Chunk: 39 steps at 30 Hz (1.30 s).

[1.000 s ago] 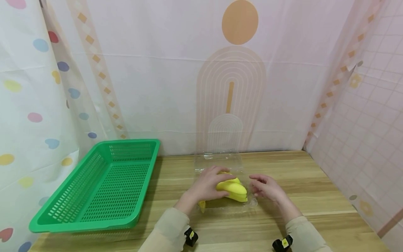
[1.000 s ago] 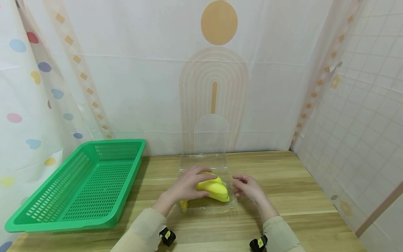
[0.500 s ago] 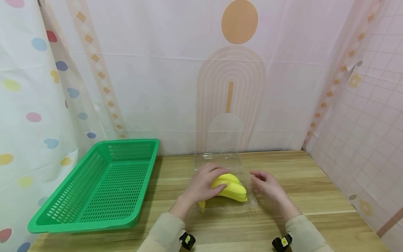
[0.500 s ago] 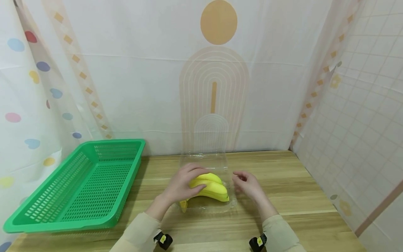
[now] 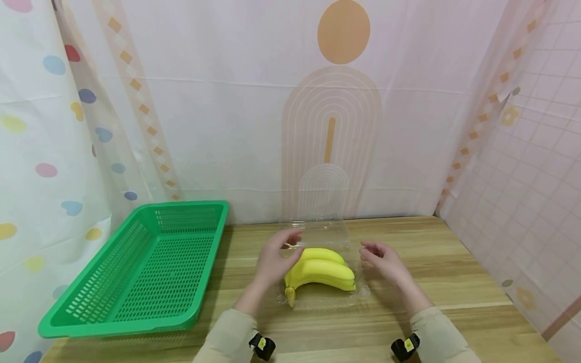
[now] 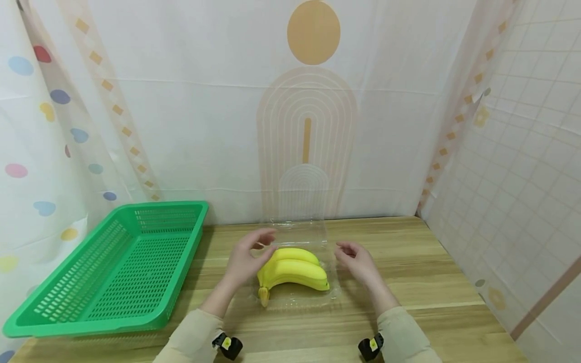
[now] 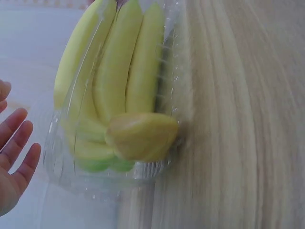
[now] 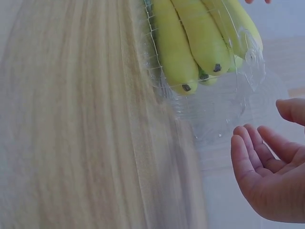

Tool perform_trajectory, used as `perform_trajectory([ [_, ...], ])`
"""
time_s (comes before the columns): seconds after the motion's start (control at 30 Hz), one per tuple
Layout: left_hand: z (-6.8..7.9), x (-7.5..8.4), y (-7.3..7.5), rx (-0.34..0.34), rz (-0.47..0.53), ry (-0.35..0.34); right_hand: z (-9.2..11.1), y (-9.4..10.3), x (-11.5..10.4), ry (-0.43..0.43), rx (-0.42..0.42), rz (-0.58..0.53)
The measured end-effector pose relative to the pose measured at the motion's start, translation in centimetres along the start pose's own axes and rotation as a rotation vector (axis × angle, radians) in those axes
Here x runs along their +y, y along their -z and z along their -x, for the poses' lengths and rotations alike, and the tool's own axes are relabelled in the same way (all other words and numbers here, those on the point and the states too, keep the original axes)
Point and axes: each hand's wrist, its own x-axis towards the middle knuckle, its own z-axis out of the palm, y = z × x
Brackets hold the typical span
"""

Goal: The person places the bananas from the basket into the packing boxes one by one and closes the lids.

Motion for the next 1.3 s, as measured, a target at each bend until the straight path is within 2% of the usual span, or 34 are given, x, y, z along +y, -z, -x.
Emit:
perform_trajectory([
  [0.13,0.0,-0.4,0.5,0.051,0.096,0.130,-0.2,0.0,0.0,0.005,0.004,-0.017],
  [0.33,0.1,-1.2,1.4,0.101,0.211,0.289,-0.8,0.0,-0.2,0.009,0.015,-0.026],
  [0.5,0.1,-1.7,2.2,0.115,0.227,0.438,-1.2,0.1,-0.4,0.013,0.012,-0.038],
  [0.73,0.2,-2.5,2.9,0.112,0.244,0.569,-2.0,0.3,-0.4,-0.006,-0.024,-0.080],
  [1.0,-0.1,-3.7,3.0,0.112,0.392,0.741,-3.3,0.3,-0.1,-0.048,-0.063,-0.154],
  [1.17,-0.3,-4.2,3.3,0.093,0.463,0.795,-3.8,0.2,0.1,-0.072,-0.069,-0.211],
  [1.2,-0.4,-3.9,3.5,0.085,0.469,0.807,-3.9,0.2,0.2,-0.075,-0.070,-0.223],
  [1.3,-0.6,-4.2,3.6,0.069,0.468,0.837,-4.1,0.1,0.2,-0.084,-0.081,-0.262],
])
